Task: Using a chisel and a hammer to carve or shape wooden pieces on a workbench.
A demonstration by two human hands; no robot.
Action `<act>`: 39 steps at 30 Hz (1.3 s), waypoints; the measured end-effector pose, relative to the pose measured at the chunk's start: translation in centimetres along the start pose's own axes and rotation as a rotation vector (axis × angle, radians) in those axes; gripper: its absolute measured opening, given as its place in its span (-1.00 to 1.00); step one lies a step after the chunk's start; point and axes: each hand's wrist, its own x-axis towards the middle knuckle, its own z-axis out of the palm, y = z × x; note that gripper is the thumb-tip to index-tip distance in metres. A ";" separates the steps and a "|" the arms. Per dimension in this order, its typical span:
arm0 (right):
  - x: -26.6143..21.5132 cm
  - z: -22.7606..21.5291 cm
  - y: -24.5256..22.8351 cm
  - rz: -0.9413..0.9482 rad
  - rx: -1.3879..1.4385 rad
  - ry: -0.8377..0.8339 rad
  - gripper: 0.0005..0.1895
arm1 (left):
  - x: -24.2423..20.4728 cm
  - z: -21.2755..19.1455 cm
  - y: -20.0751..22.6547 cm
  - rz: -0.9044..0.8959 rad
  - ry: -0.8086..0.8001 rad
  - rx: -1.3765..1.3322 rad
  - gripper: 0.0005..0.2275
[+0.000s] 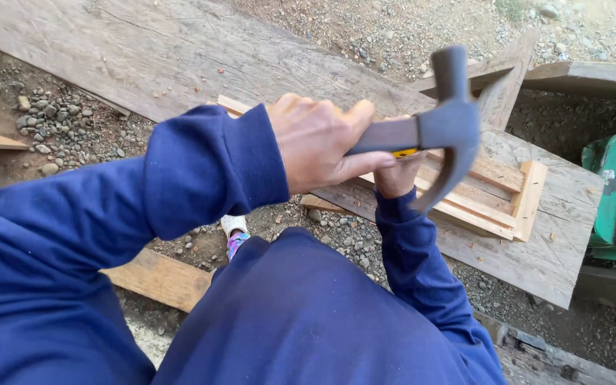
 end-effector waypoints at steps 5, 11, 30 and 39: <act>2.3 2.9 -4.6 0.033 -0.183 -0.015 -0.58 | 0.2 -3.1 1.2 0.033 0.095 -0.143 -0.51; -0.9 -1.3 3.3 0.063 -0.074 -0.005 -0.64 | -0.2 -0.1 -0.9 0.050 -0.042 0.043 -0.54; 2.8 4.4 -4.3 0.012 -0.263 -0.094 -0.63 | -1.8 -4.2 0.1 0.016 0.211 -0.292 -0.55; 1.6 3.7 -1.0 0.245 -0.126 -0.014 -0.72 | -3.7 1.2 -3.8 -0.181 -0.046 -0.270 -0.57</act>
